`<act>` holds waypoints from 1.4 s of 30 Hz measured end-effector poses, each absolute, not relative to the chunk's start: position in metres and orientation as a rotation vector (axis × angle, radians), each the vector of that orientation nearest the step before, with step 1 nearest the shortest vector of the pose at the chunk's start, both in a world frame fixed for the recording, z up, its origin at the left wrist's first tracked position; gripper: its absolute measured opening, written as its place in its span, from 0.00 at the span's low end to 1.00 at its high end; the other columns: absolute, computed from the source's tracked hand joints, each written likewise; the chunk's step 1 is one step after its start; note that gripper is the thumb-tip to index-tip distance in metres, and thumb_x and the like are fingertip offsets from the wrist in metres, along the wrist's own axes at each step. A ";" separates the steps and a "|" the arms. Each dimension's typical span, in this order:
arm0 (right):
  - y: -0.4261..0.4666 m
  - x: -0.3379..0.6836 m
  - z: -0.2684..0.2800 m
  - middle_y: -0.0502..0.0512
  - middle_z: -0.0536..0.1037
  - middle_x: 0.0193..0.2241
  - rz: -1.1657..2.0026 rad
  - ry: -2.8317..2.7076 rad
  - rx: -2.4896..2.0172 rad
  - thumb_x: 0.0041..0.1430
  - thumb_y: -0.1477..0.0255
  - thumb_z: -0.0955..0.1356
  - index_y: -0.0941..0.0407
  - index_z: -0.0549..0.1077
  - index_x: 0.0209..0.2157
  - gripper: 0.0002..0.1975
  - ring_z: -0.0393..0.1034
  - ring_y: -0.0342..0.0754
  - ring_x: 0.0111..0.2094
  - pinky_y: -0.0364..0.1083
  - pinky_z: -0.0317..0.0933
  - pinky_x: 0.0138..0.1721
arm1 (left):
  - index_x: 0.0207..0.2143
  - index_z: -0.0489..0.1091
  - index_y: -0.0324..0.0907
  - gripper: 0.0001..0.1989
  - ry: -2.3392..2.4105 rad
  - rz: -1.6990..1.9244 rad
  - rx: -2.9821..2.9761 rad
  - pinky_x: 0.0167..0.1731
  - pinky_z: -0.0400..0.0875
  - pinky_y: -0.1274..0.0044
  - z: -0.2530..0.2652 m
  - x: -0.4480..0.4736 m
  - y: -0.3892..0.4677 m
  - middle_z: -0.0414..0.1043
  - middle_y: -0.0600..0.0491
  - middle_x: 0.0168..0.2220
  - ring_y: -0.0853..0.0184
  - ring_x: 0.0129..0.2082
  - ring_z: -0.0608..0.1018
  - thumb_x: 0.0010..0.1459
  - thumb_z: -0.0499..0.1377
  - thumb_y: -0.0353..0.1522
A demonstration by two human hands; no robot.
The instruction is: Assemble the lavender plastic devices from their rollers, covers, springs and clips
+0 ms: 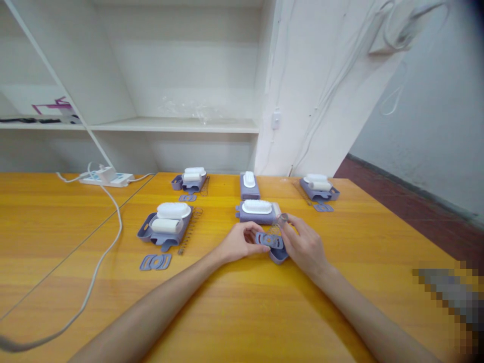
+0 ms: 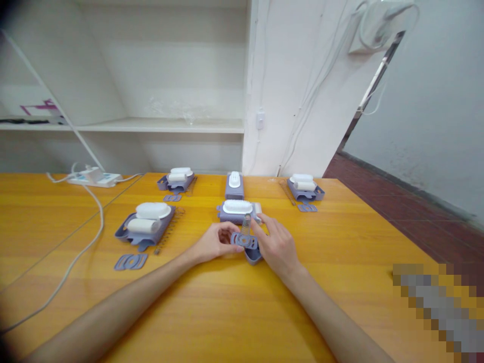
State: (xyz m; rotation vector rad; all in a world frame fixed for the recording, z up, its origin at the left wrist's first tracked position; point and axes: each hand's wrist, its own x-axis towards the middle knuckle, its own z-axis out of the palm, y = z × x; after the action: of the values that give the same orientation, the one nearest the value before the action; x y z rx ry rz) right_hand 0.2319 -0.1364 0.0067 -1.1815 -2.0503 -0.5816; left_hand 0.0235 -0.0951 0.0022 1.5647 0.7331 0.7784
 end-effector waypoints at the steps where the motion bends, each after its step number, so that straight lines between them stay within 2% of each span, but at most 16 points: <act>1: -0.135 0.235 0.005 0.59 0.70 0.49 -0.594 -2.045 -1.172 0.57 0.80 0.62 0.47 0.63 0.54 0.24 0.67 0.51 0.47 0.50 0.64 0.44 | 0.34 0.68 0.38 0.24 0.738 0.760 1.592 0.23 0.61 0.82 0.002 0.024 -0.096 0.68 0.56 0.24 0.75 0.22 0.68 0.37 0.70 0.40; 8: -0.132 0.243 -0.004 0.54 0.73 0.43 -0.613 -1.912 -1.176 0.55 0.76 0.66 0.45 0.72 0.42 0.14 0.70 0.45 0.40 0.47 0.66 0.39 | 0.32 0.70 0.37 0.23 0.780 0.677 1.678 0.20 0.58 0.82 0.003 0.023 -0.099 0.67 0.57 0.22 0.76 0.20 0.65 0.38 0.67 0.44; 13: -0.132 0.238 0.005 0.56 0.74 0.41 -0.567 -2.086 -1.192 0.60 0.77 0.61 0.45 0.69 0.51 0.20 0.69 0.47 0.41 0.47 0.64 0.41 | 0.34 0.71 0.38 0.23 0.770 0.683 1.806 0.20 0.58 0.82 0.006 0.023 -0.102 0.67 0.56 0.23 0.75 0.20 0.65 0.40 0.66 0.45; 16: -0.130 0.236 0.005 0.57 0.75 0.36 -0.528 -2.039 -1.240 0.60 0.75 0.61 0.48 0.69 0.51 0.19 0.69 0.47 0.38 0.46 0.63 0.40 | 0.37 0.70 0.38 0.24 0.792 0.744 1.830 0.22 0.60 0.82 0.009 0.026 -0.104 0.68 0.56 0.25 0.74 0.22 0.66 0.41 0.66 0.45; 20: -0.125 0.232 -0.001 0.56 0.70 0.32 -0.466 -1.793 -1.359 0.60 0.70 0.63 0.50 0.73 0.47 0.14 0.67 0.45 0.32 0.44 0.63 0.34 | 0.45 0.64 0.42 0.33 0.906 0.869 1.891 0.25 0.63 0.80 0.014 0.030 -0.112 0.68 0.56 0.29 0.71 0.25 0.69 0.39 0.66 0.47; 25: -0.122 0.222 -0.003 0.58 0.64 0.38 -0.377 -1.524 -1.363 0.57 0.67 0.65 0.52 0.75 0.40 0.11 0.65 0.47 0.35 0.46 0.66 0.32 | 0.43 0.64 0.42 0.34 0.935 0.887 2.252 0.34 0.66 0.73 0.017 0.035 -0.126 0.68 0.50 0.37 0.63 0.34 0.71 0.36 0.65 0.51; 28: -0.122 0.219 -0.001 0.58 0.66 0.41 -0.263 -1.512 -1.341 0.58 0.67 0.65 0.53 0.73 0.39 0.09 0.66 0.46 0.33 0.47 0.67 0.31 | 0.42 0.65 0.43 0.25 0.935 0.824 2.442 0.39 0.65 0.71 0.016 0.038 -0.129 0.67 0.48 0.40 0.60 0.40 0.71 0.46 0.62 0.48; 32: -0.122 0.219 0.001 0.59 0.70 0.45 -0.127 -1.510 -1.344 0.58 0.67 0.64 0.55 0.70 0.37 0.08 0.66 0.43 0.27 0.45 0.66 0.26 | 0.38 0.67 0.42 0.11 0.997 0.841 2.458 0.39 0.64 0.73 0.011 0.039 -0.125 0.67 0.49 0.37 0.63 0.39 0.70 0.55 0.56 0.39; 35: -0.119 0.223 -0.001 0.58 0.74 0.40 -0.030 -1.447 -1.365 0.56 0.68 0.64 0.56 0.69 0.39 0.09 0.68 0.44 0.28 0.44 0.66 0.26 | 0.34 0.68 0.42 0.08 1.049 0.883 2.452 0.38 0.63 0.73 0.007 0.038 -0.121 0.67 0.50 0.35 0.63 0.38 0.69 0.56 0.55 0.37; 38: -0.117 0.227 -0.003 0.54 0.75 0.32 0.067 -1.372 -1.369 0.53 0.69 0.66 0.56 0.69 0.38 0.10 0.70 0.46 0.30 0.45 0.68 0.30 | 0.35 0.68 0.42 0.07 1.133 0.958 2.404 0.39 0.62 0.72 0.005 0.037 -0.117 0.67 0.49 0.36 0.63 0.39 0.69 0.56 0.55 0.35; 42: -0.115 0.222 -0.002 0.54 0.77 0.32 0.248 -1.271 -1.337 0.49 0.67 0.69 0.57 0.71 0.36 0.12 0.72 0.47 0.30 0.47 0.68 0.32 | 0.36 0.66 0.42 0.04 1.218 1.003 2.335 0.40 0.62 0.72 0.004 0.036 -0.114 0.68 0.50 0.38 0.62 0.40 0.69 0.56 0.55 0.32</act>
State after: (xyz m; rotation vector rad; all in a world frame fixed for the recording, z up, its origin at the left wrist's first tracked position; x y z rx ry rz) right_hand 0.2224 -0.1150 -0.0018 -1.3367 -1.2712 0.2477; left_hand 0.0360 -0.1139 0.0038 2.3351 1.2180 1.0030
